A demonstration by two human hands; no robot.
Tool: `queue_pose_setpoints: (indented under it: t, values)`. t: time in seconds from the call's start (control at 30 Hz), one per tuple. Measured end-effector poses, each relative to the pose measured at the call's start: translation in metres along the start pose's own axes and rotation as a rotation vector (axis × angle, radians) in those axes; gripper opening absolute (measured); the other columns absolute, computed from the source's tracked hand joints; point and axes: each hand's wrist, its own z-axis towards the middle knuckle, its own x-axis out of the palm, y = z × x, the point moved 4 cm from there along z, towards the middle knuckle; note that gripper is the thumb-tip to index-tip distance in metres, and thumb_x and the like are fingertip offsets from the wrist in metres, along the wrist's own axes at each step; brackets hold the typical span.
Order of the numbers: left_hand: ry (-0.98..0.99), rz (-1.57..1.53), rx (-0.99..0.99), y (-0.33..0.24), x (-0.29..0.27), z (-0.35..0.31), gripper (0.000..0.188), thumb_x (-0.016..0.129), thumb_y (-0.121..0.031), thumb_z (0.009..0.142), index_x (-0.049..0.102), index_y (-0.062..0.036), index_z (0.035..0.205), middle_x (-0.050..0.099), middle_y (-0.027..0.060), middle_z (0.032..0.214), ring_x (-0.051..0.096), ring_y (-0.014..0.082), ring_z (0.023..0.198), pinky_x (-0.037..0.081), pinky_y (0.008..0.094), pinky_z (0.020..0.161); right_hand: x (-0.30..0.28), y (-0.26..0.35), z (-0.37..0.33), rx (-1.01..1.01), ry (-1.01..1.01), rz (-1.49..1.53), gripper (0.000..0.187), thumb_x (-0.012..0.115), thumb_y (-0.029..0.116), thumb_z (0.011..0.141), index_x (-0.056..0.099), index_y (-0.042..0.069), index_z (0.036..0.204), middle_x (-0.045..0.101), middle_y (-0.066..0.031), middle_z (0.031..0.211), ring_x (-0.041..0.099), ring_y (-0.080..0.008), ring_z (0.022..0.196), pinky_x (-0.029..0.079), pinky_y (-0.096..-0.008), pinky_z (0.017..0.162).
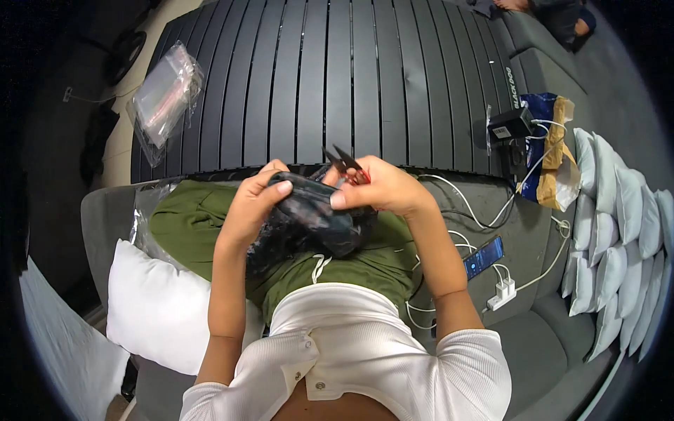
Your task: Inspecting textile pouches and using nippers to trim loose threads.
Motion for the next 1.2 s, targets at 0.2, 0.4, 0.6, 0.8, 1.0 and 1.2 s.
queue_pose_setpoints:
  t: [0.2, 0.4, 0.6, 0.8, 1.0, 1.2]
  values:
    - [-0.023, -0.353, -0.234, -0.004, -0.009, -0.01, 0.029, 0.053, -0.023, 0.081, 0.057, 0.0037, 0.092, 0.059, 0.0055, 0.088, 0.053, 0.0077, 0.073, 0.043, 0.0195, 0.067, -0.005, 0.002, -0.002, -0.007, -0.028, 0.085, 0.02, 0.068, 0.016, 0.07, 0.056, 0.002, 0.076, 0.048, 0.0047, 0.061, 0.038, 0.0, 0.046, 0.025, -0.0155, 0.039]
    - [0.109, -0.181, -0.314, -0.011, 0.005, -0.006, 0.052, 0.056, -0.038, 0.078, 0.054, 0.0075, 0.103, 0.06, 0.0083, 0.092, 0.056, 0.012, 0.082, 0.044, 0.0229, 0.075, -0.001, 0.011, 0.005, -0.085, -0.051, 0.091, 0.021, 0.065, 0.024, 0.076, 0.059, 0.004, 0.075, 0.045, 0.0071, 0.055, 0.031, -0.0003, 0.039, 0.02, -0.0175, 0.034]
    - [0.148, -0.073, -0.318, -0.024, 0.016, 0.0, 0.035, 0.058, -0.019, 0.081, 0.058, 0.0084, 0.102, 0.062, 0.0091, 0.091, 0.057, 0.0115, 0.079, 0.044, 0.0224, 0.074, -0.006, 0.01, 0.002, -0.115, -0.045, 0.079, 0.023, 0.061, 0.027, 0.078, 0.059, 0.004, 0.074, 0.044, 0.0067, 0.054, 0.031, -0.0005, 0.038, 0.02, -0.0177, 0.034]
    - [0.086, -0.069, -0.26, -0.033, 0.023, -0.004, 0.024, 0.057, -0.013, 0.082, 0.062, 0.0062, 0.095, 0.063, 0.0047, 0.081, 0.055, 0.0076, 0.074, 0.044, 0.0205, 0.071, -0.017, 0.009, 0.009, -0.285, -0.289, 0.023, 0.042, 0.041, 0.045, 0.087, 0.047, 0.006, 0.076, 0.046, 0.0025, 0.06, 0.029, -0.0007, 0.043, 0.02, -0.0157, 0.038]
    - [-0.091, -0.092, -0.119, -0.035, 0.024, -0.008, 0.021, 0.058, -0.013, 0.082, 0.063, 0.0053, 0.09, 0.059, 0.0093, 0.097, 0.053, 0.0121, 0.091, 0.04, 0.0237, 0.081, -0.007, 0.025, -0.02, -0.565, -0.563, -0.35, 0.032, 0.045, 0.034, 0.087, 0.039, 0.004, 0.077, 0.043, -0.0016, 0.062, 0.033, -0.0054, 0.048, 0.026, -0.0188, 0.044]
    - [-0.16, -0.261, 0.213, -0.036, 0.027, -0.008, 0.015, 0.051, -0.011, 0.081, 0.048, -0.001, 0.07, 0.048, 0.0235, 0.119, 0.05, 0.022, 0.105, 0.039, 0.0332, 0.089, 0.031, 0.036, -0.033, -0.513, -0.43, -0.593, 0.036, 0.057, 0.031, 0.08, 0.041, -0.001, 0.075, 0.034, -0.0031, 0.056, 0.031, -0.0116, 0.048, 0.026, -0.0231, 0.043]
